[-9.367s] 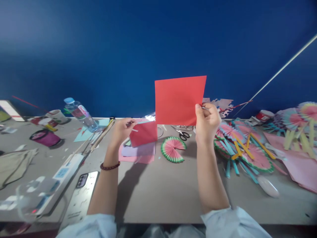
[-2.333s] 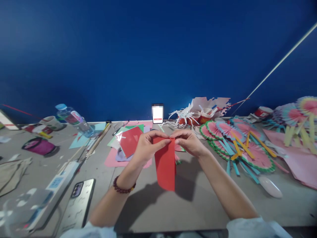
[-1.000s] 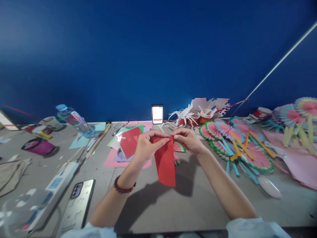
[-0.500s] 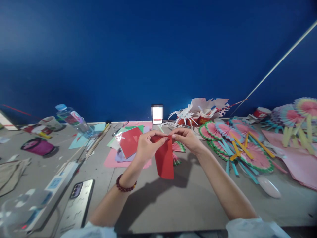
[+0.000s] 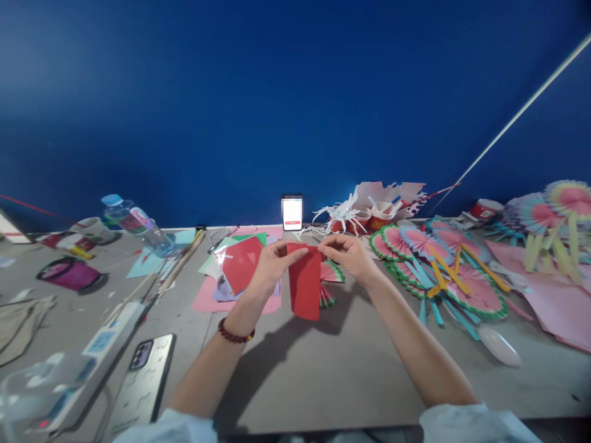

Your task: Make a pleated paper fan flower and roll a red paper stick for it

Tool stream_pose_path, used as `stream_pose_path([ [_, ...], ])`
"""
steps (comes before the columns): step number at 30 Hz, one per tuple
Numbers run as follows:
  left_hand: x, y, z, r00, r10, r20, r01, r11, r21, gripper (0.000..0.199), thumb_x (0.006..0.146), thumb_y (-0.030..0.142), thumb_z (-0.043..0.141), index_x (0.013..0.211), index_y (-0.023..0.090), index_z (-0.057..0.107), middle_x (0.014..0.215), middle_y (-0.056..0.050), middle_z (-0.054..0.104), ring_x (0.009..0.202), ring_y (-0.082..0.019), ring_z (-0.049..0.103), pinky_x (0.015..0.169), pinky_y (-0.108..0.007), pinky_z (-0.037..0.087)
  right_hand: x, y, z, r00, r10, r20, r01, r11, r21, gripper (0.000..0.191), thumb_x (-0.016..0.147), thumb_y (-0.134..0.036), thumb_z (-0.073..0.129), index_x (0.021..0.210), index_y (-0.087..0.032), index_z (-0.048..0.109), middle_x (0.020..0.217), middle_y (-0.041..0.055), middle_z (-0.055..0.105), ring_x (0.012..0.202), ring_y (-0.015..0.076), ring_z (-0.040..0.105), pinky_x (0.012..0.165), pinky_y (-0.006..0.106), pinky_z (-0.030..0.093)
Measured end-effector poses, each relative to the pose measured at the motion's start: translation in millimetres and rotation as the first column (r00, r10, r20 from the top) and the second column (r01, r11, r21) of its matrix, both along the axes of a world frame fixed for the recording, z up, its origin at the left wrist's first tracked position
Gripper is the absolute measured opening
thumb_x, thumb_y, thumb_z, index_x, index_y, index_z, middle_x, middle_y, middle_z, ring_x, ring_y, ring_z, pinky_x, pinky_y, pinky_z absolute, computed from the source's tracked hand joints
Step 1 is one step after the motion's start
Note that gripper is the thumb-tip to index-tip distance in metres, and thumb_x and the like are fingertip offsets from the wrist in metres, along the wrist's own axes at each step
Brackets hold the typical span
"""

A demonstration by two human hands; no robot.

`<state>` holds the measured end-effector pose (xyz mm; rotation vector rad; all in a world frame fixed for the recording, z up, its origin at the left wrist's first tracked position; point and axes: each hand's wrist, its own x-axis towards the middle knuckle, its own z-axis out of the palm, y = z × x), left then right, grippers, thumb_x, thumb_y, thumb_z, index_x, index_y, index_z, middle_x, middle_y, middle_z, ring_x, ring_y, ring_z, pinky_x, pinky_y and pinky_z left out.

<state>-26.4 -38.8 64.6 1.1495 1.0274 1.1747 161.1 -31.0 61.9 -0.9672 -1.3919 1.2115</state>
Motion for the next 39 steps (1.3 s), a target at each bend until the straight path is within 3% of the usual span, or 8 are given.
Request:
stream_pose_path([
  [6,-6.0,9.6,-7.6,1.000,-0.005,0.029,0.007,0.996,-0.089,0.038,0.053,0.047,0.088,0.072,0.016,0.076,0.079,-0.006,0.075,0.074,-0.018,0.067,0.073,-0.029,0.052,0.4,2.7,-1.2,0.998,-0.068,-0.007,0.068,0.998,-0.005,0.033,0.062,-0.048,0.081,0.070,-0.018,0.069,0.063,0.0014,0.067,0.060,0.0145,0.061,0.060,0.029,0.052],
  [12,-5.8,11.3,-8.8,0.999,0.020,0.031,-0.018,0.998,-0.060,0.040,0.055,0.054,0.084,0.067,0.017,0.075,0.073,-0.005,0.072,0.071,-0.016,0.063,0.075,-0.030,0.051,1.9,4.5,-3.4,0.994,-0.107,-0.029,0.107,0.994,-0.018,0.033,0.062,-0.048,0.081,0.069,-0.018,0.068,0.064,0.0013,0.068,0.060,0.0148,0.062,0.062,0.030,0.053],
  [21,-0.4,3.2,-7.2,0.979,0.199,0.032,-0.200,0.979,0.046,0.029,0.063,0.046,0.080,0.063,0.019,0.071,0.068,0.000,0.067,0.071,-0.015,0.060,0.068,-0.026,0.047,-1.5,4.0,-4.2,0.995,-0.088,-0.039,0.087,0.995,-0.046,0.033,0.060,-0.046,0.082,0.067,-0.018,0.067,0.058,0.0005,0.066,0.055,0.0142,0.060,0.057,0.029,0.052],
  [27,1.1,6.1,-8.9,0.993,0.098,-0.069,-0.091,0.991,0.098,0.041,0.063,0.057,0.078,0.071,0.017,0.075,0.070,-0.003,0.070,0.071,-0.018,0.061,0.066,-0.027,0.046,-0.6,8.5,-6.1,0.988,-0.137,-0.071,0.132,0.989,-0.064,0.037,0.058,-0.049,0.082,0.065,-0.019,0.063,0.058,-0.0015,0.063,0.055,0.0131,0.059,0.057,0.028,0.052],
  [32,-2.8,7.6,-9.6,0.992,-0.027,-0.120,0.033,0.998,0.051,0.045,0.066,0.062,0.076,0.076,0.018,0.077,0.079,-0.007,0.074,0.081,-0.021,0.064,0.074,-0.030,0.049,1.0,13.4,-10.8,0.982,-0.138,-0.130,0.126,0.987,-0.100,0.039,0.054,-0.050,0.085,0.066,-0.019,0.064,0.058,-0.0028,0.062,0.052,0.0111,0.057,0.054,0.026,0.052],
  [39,-7.6,13.6,-16.4,0.997,0.004,-0.076,-0.002,1.000,0.018,0.043,0.060,0.062,0.079,0.068,0.019,0.074,0.070,-0.003,0.069,0.075,-0.019,0.062,0.072,-0.028,0.048,-2.0,11.8,-9.8,0.983,-0.141,-0.117,0.130,0.987,-0.097,0.040,0.054,-0.051,0.085,0.065,-0.019,0.064,0.055,-0.0026,0.062,0.048,0.0112,0.056,0.049,0.026,0.052],
])
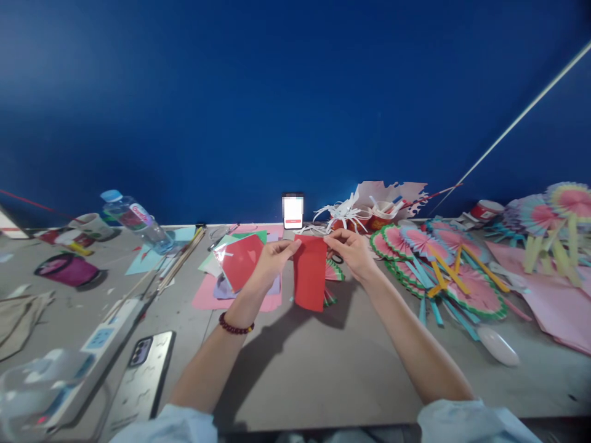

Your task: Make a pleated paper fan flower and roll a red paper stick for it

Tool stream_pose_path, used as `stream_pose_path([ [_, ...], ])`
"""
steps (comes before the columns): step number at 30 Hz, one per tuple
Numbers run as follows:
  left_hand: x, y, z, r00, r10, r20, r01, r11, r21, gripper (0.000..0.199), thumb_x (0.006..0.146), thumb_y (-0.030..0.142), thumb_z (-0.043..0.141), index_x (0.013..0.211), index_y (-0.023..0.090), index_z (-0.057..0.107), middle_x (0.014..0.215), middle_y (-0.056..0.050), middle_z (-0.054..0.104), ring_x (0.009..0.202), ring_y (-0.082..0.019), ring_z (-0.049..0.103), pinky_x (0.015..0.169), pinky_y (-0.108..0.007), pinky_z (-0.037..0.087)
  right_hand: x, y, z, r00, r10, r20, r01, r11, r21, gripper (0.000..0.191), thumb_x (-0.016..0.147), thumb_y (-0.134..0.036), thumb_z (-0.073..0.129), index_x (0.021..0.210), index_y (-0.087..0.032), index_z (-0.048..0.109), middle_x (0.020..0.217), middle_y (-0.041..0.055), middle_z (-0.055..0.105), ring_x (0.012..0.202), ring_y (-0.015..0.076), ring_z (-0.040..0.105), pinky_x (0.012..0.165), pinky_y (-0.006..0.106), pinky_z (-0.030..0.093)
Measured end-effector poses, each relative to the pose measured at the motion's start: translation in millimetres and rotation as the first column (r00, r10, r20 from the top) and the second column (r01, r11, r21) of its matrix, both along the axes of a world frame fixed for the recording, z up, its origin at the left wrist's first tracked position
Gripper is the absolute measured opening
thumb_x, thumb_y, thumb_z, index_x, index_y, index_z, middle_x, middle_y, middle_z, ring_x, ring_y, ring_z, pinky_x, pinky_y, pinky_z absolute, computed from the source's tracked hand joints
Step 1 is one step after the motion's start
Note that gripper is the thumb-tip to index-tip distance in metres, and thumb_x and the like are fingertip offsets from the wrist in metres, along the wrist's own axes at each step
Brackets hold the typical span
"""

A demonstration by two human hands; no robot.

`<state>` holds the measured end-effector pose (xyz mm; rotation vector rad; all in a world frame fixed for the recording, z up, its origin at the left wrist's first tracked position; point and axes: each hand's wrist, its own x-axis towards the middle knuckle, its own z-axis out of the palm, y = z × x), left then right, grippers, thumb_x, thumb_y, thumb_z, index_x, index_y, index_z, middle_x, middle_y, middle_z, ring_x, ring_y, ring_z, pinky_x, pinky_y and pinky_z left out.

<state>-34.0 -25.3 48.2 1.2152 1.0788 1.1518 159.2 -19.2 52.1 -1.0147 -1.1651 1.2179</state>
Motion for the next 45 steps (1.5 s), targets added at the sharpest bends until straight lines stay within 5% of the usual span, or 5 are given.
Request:
stream_pose_path([
  [6,2.6,-2.6,3.3,0.999,-0.004,-0.044,0.007,0.998,0.069,0.045,0.069,0.061,0.073,0.061,0.017,0.068,0.064,-0.002,0.064,0.066,-0.016,0.058,0.062,-0.026,0.045,-1.9,-1.3,-0.1,1.000,-0.002,0.003,0.002,1.000,0.016,0.039,0.056,-0.050,0.084,0.065,-0.018,0.064,0.055,-0.0023,0.062,0.048,0.0114,0.057,0.050,0.026,0.052],
  [16,-1.2,1.1,0.2,0.988,-0.122,-0.095,0.120,0.993,-0.017,0.047,0.068,0.063,0.074,0.075,0.016,0.075,0.079,-0.008,0.074,0.079,-0.021,0.066,0.075,-0.030,0.051,3.6,2.3,-2.4,0.999,-0.045,0.001,0.045,0.999,0.028,0.041,0.055,-0.051,0.085,0.067,-0.019,0.062,0.058,-0.0028,0.062,0.048,0.0108,0.056,0.050,0.026,0.050],
  [30,3.1,-1.8,4.1,0.984,0.045,-0.172,-0.014,0.984,0.179,0.037,0.072,0.053,0.071,0.064,0.018,0.072,0.062,-0.002,0.066,0.062,-0.015,0.057,0.058,-0.025,0.043,3.2,1.0,1.3,0.997,-0.075,-0.013,0.076,0.997,0.026,0.044,0.054,-0.055,0.084,0.068,-0.019,0.062,0.057,-0.0026,0.062,0.047,0.0108,0.056,0.048,0.025,0.049],
  [36,-3.3,-5.2,13.6,0.975,-0.132,-0.176,0.155,0.980,0.124,0.041,0.068,0.042,0.080,0.103,0.021,0.075,0.084,-0.006,0.074,0.072,-0.019,0.065,0.067,-0.029,0.050,0.4,-5.7,2.9,0.986,0.097,0.134,-0.104,0.993,0.050,0.037,0.060,-0.051,0.082,0.068,-0.018,0.067,0.060,-0.0007,0.064,0.052,0.0119,0.057,0.053,0.027,0.051],
  [45,-0.8,-10.1,13.3,0.972,0.060,-0.227,-0.010,0.976,0.215,0.019,0.073,0.038,0.076,0.080,0.021,0.078,0.080,-0.005,0.075,0.075,-0.020,0.066,0.068,-0.029,0.050,-11.5,-11.8,-5.6,0.955,0.134,0.266,-0.189,0.963,0.192,0.032,0.072,-0.038,0.077,0.098,-0.021,0.069,0.094,0.0048,0.072,0.084,0.0182,0.067,0.079,0.033,0.055],
])
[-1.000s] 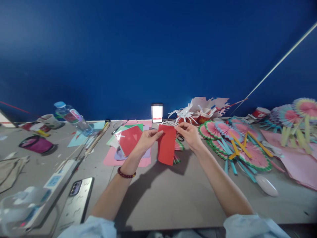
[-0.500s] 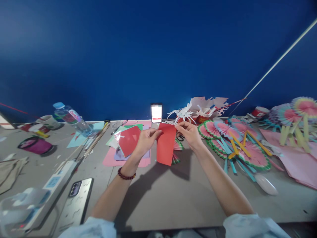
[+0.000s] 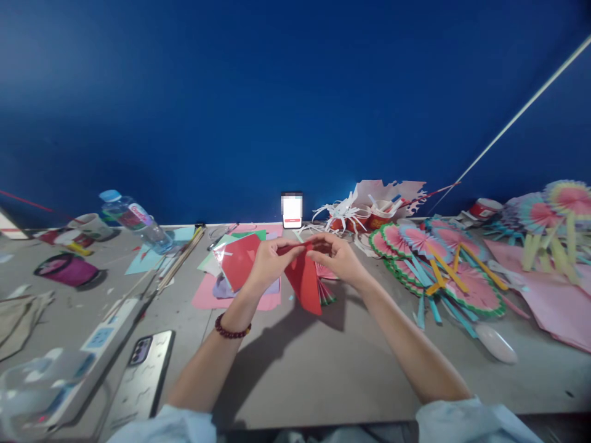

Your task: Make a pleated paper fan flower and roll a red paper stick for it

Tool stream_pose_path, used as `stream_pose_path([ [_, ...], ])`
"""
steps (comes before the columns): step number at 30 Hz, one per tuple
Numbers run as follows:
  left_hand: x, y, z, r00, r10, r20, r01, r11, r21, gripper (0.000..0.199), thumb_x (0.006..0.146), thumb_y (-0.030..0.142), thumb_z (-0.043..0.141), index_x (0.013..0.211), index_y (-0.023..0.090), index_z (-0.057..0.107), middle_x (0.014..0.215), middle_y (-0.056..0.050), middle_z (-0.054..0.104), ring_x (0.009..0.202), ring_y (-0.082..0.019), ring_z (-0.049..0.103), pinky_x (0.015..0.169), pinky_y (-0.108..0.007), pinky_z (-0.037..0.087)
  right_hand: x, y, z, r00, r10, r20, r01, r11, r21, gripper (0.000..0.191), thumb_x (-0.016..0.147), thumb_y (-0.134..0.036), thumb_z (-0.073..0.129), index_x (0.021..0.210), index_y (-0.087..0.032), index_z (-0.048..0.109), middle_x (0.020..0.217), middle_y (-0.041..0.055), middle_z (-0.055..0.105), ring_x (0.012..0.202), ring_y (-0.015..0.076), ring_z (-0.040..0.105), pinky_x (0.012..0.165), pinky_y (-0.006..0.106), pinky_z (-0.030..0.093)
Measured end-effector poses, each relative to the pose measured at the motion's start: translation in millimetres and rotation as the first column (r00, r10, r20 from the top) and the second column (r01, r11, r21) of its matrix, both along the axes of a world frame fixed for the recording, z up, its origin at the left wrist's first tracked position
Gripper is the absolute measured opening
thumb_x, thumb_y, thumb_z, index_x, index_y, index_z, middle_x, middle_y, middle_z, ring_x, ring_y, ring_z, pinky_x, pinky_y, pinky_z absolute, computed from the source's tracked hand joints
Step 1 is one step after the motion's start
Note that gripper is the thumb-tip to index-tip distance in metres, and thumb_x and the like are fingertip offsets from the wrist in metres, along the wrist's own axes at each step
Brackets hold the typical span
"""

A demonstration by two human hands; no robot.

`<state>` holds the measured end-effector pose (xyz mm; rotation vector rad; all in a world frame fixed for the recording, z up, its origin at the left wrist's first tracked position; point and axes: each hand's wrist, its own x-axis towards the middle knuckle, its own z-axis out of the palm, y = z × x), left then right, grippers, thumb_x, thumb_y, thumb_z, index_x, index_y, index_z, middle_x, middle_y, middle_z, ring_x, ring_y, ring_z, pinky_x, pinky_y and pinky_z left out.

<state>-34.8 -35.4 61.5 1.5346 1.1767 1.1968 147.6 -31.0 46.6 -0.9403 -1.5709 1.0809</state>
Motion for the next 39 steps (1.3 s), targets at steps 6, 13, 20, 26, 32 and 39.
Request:
stream_pose_path([
  [6,-5.9,2.1,5.1,0.977,0.133,0.169,-0.126,0.991,-0.047,0.026,0.063,0.040,0.082,0.078,0.018,0.077,0.078,-0.005,0.074,0.072,-0.019,0.064,0.066,-0.028,0.049,1.2,0.2,-4.6,0.987,0.064,0.150,-0.062,0.998,-0.016,0.017,0.077,-0.035,0.072,0.087,-0.021,0.072,0.090,0.0043,0.073,0.081,0.0197,0.067,0.077,0.034,0.054],
  [13,-19.8,6.4,11.1,0.979,0.078,0.187,-0.074,0.997,-0.028,0.029,0.065,0.038,0.081,0.084,0.017,0.074,0.087,-0.006,0.074,0.076,-0.017,0.065,0.070,-0.028,0.051,3.6,-0.9,2.2,0.989,-0.001,0.145,0.004,1.000,-0.018,0.014,0.078,-0.033,0.069,0.082,-0.020,0.072,0.079,0.0028,0.073,0.068,0.0164,0.064,0.064,0.029,0.050],
  [20,-31.6,-3.4,22.9,0.967,-0.011,-0.255,0.066,0.976,0.206,0.029,0.079,0.031,0.071,0.106,0.020,0.071,0.101,-0.008,0.074,0.087,-0.020,0.068,0.078,-0.031,0.054,6.2,-7.5,11.9,0.928,-0.103,0.359,0.033,0.980,0.197,0.012,0.082,-0.020,0.064,0.083,-0.021,0.076,0.084,0.0033,0.076,0.075,0.0177,0.067,0.072,0.030,0.051],
  [26,-23.9,-15.2,22.4,0.727,0.220,-0.650,0.239,0.807,0.541,0.015,0.090,0.021,0.059,0.096,0.023,0.073,0.099,-0.003,0.076,0.093,-0.021,0.067,0.085,-0.037,0.049,3.3,-11.9,9.6,0.879,-0.093,0.468,-0.056,0.954,0.295,0.019,0.082,-0.012,0.060,0.089,-0.020,0.076,0.088,0.0036,0.076,0.080,0.0169,0.069,0.075,0.027,0.051],
  [32,-11.4,-20.9,18.9,0.610,0.203,-0.766,0.350,0.798,0.491,0.025,0.092,0.012,0.050,0.084,0.020,0.072,0.078,-0.003,0.073,0.077,-0.019,0.065,0.069,-0.031,0.046,0.8,-15.8,12.3,0.875,-0.081,0.478,-0.069,0.955,0.287,0.025,0.079,-0.006,0.057,0.089,-0.020,0.076,0.088,0.0032,0.077,0.080,0.0171,0.069,0.076,0.027,0.052],
  [39,-26.5,-13.7,21.9,0.758,0.173,-0.628,0.221,0.839,0.498,0.028,0.091,0.012,0.049,0.092,0.023,0.075,0.093,-0.002,0.076,0.083,-0.017,0.069,0.071,-0.026,0.051,8.4,-9.3,16.4,0.924,-0.074,0.374,-0.019,0.971,0.239,0.016,0.082,-0.020,0.064,0.093,-0.020,0.075,0.093,0.0047,0.076,0.086,0.0178,0.069,0.081,0.030,0.053],
])
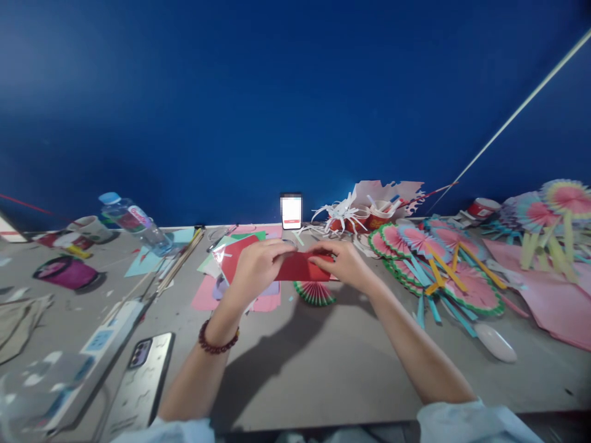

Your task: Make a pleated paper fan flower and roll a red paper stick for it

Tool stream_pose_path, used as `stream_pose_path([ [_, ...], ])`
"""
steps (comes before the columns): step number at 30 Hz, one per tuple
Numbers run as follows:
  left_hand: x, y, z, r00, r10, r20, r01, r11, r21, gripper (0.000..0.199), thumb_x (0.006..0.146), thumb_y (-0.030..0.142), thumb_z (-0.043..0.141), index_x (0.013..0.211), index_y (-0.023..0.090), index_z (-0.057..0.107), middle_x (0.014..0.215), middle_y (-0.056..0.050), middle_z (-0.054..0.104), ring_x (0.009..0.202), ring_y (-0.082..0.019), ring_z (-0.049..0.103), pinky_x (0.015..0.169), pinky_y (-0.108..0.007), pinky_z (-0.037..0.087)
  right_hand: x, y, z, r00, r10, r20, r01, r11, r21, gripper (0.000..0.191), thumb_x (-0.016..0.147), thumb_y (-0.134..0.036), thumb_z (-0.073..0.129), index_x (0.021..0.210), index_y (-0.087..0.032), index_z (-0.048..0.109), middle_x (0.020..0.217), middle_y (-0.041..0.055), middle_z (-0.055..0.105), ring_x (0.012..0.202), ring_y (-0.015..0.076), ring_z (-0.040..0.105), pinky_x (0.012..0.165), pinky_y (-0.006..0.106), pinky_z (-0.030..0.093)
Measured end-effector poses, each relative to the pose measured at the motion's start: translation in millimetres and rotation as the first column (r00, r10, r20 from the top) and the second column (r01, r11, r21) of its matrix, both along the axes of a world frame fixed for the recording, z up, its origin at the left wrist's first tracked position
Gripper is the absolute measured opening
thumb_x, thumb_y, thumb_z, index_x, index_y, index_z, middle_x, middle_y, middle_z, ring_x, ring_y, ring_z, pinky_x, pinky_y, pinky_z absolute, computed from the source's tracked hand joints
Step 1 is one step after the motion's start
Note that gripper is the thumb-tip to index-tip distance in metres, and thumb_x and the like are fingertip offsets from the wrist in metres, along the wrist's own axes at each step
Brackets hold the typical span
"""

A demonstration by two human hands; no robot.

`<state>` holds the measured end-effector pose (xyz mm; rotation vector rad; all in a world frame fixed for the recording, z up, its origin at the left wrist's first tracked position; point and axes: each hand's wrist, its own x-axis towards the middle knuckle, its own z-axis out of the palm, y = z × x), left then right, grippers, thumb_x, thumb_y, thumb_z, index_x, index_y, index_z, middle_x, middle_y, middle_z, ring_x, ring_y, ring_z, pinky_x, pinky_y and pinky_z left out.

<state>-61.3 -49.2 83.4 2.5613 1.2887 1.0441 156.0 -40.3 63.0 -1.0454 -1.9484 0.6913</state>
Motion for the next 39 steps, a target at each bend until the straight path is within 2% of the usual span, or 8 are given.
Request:
stream_pose_path([
  [6,-11.8,3.6,10.6,0.980,-0.014,0.197,0.042,0.989,-0.139,0.021,0.088,0.016,0.056,0.090,0.022,0.076,0.091,-0.003,0.077,0.084,-0.018,0.070,0.076,-0.028,0.056,2.7,5.3,-3.5,0.965,-0.089,-0.245,0.072,0.995,-0.075,0.021,0.080,-0.033,0.068,0.095,-0.020,0.075,0.097,0.0061,0.075,0.085,0.0180,0.068,0.079,0.031,0.055],
  [10,-14.7,4.6,10.2,0.967,-0.008,0.254,0.051,0.985,-0.164,0.018,0.087,0.019,0.061,0.091,0.024,0.077,0.091,-0.003,0.077,0.086,-0.018,0.071,0.078,-0.029,0.057,2.1,3.5,-2.0,0.949,-0.101,-0.300,0.071,0.992,-0.108,0.021,0.079,-0.036,0.070,0.091,-0.020,0.076,0.093,0.0060,0.076,0.085,0.0190,0.069,0.078,0.032,0.055],
  [20,-15.3,4.3,12.9,0.961,0.006,0.276,0.059,0.972,-0.227,0.017,0.086,0.020,0.062,0.090,0.023,0.078,0.090,-0.004,0.077,0.084,-0.018,0.070,0.076,-0.028,0.057,6.4,4.1,1.3,0.971,-0.086,-0.224,0.081,0.996,-0.030,0.020,0.082,-0.038,0.068,0.088,-0.023,0.080,0.092,0.0069,0.077,0.088,0.0210,0.070,0.081,0.033,0.056],
  [24,-16.1,4.8,12.3,0.962,0.000,0.274,0.063,0.973,-0.222,0.017,0.086,0.021,0.062,0.090,0.023,0.079,0.090,-0.004,0.077,0.084,-0.019,0.070,0.076,-0.028,0.057,10.4,4.8,3.5,0.988,-0.034,-0.151,0.037,0.999,0.017,0.020,0.087,-0.033,0.063,0.094,-0.024,0.079,0.096,0.0064,0.076,0.092,0.0201,0.070,0.085,0.034,0.055],
  [31,-17.3,4.3,12.1,0.967,0.003,0.253,0.056,0.972,-0.226,0.019,0.086,0.021,0.061,0.089,0.024,0.079,0.089,-0.003,0.077,0.085,-0.018,0.070,0.077,-0.028,0.057,15.6,-0.1,11.0,1.000,0.008,-0.014,-0.008,1.000,0.015,0.025,0.090,-0.025,0.056,0.100,-0.022,0.078,0.100,0.0060,0.075,0.093,0.0193,0.069,0.080,0.031,0.055],
  [39,-16.8,6.2,10.7,0.976,-0.006,0.217,0.056,0.973,-0.225,0.019,0.087,0.026,0.059,0.090,0.023,0.078,0.090,-0.004,0.077,0.084,-0.019,0.070,0.077,-0.029,0.057,15.0,0.8,9.4,0.999,-0.017,-0.041,0.017,1.000,-0.004,0.027,0.086,-0.022,0.057,0.102,-0.022,0.078,0.101,0.0061,0.076,0.093,0.0203,0.069,0.080,0.032,0.055],
])
